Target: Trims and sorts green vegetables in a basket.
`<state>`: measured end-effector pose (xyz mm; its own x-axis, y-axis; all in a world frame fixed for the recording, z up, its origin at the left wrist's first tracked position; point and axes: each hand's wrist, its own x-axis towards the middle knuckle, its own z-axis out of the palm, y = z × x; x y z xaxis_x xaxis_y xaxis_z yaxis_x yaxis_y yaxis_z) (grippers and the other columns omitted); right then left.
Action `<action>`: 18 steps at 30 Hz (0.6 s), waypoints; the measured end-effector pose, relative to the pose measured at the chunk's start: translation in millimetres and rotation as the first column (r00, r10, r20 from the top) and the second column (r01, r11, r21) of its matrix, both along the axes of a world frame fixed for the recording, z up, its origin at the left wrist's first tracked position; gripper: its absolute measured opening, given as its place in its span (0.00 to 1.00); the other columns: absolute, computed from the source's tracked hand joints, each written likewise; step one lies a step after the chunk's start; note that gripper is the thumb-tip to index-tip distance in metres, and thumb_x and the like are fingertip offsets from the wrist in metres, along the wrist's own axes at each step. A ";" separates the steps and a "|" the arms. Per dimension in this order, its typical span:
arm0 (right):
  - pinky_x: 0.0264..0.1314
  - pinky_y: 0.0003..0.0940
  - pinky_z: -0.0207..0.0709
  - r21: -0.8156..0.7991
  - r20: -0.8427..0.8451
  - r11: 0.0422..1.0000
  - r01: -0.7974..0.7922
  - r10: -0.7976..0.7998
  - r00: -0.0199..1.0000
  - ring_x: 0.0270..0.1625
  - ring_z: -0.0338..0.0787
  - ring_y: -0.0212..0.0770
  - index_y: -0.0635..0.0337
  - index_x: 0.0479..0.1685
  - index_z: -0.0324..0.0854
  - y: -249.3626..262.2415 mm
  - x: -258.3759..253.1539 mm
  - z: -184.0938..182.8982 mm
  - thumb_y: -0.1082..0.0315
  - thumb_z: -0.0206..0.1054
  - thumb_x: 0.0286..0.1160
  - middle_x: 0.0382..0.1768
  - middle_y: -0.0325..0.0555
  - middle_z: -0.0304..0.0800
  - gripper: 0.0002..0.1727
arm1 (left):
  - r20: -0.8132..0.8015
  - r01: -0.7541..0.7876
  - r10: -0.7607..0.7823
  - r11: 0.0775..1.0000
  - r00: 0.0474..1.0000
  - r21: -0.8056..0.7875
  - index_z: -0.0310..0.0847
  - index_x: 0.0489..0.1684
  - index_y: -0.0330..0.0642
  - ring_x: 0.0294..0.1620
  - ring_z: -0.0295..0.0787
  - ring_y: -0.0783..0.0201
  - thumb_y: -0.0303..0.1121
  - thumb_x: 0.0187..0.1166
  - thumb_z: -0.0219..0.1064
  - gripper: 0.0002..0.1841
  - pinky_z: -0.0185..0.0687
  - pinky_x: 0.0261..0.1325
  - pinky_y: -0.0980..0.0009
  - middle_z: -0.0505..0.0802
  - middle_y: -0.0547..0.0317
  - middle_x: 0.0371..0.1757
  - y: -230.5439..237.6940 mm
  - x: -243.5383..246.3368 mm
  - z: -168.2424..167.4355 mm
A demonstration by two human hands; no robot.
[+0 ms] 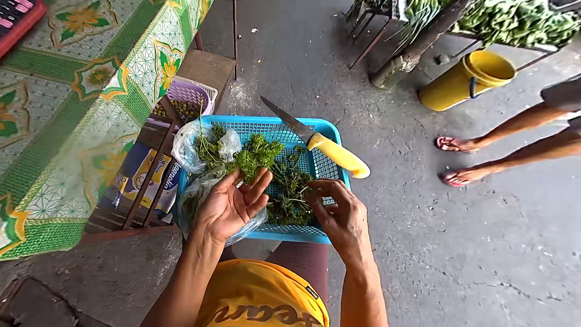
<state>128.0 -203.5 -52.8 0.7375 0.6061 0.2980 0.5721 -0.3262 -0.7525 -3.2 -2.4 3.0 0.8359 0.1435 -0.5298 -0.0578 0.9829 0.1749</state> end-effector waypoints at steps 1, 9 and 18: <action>0.40 0.20 0.85 0.059 -0.035 0.998 -0.014 0.016 0.999 0.44 0.91 0.29 0.63 0.51 0.89 1.4 -0.6 4.0 0.62 0.65 0.81 0.52 0.50 0.91 0.15 | -0.049 0.029 -0.028 0.999 0.998 0.037 0.75 0.67 0.48 0.47 0.97 0.56 0.53 0.94 0.42 0.23 0.94 0.45 0.67 0.93 0.46 0.56 -2.5 2.4 1.0; 0.47 0.28 0.91 0.359 -0.107 0.918 -0.169 0.220 0.970 0.58 0.91 0.39 0.71 0.62 0.84 17.5 -6.5 46.5 0.59 0.71 0.77 0.64 0.57 0.85 0.24 | -0.224 -0.029 0.086 0.969 0.971 0.246 0.65 0.86 0.53 0.85 0.67 0.40 0.47 0.91 0.56 0.26 0.71 0.74 0.33 0.72 0.47 0.84 -32.6 25.4 16.9; 0.57 0.29 0.89 0.606 -0.219 0.792 -0.082 0.265 0.939 0.52 0.93 0.33 0.73 0.59 0.85 46.4 -26.7 74.6 0.72 0.70 0.77 0.52 0.48 0.93 0.16 | -0.041 -0.141 0.226 0.729 0.973 0.670 0.85 0.59 0.42 0.64 0.85 0.59 0.35 0.88 0.60 0.12 0.83 0.62 0.53 0.89 0.56 0.61 -56.2 28.5 34.9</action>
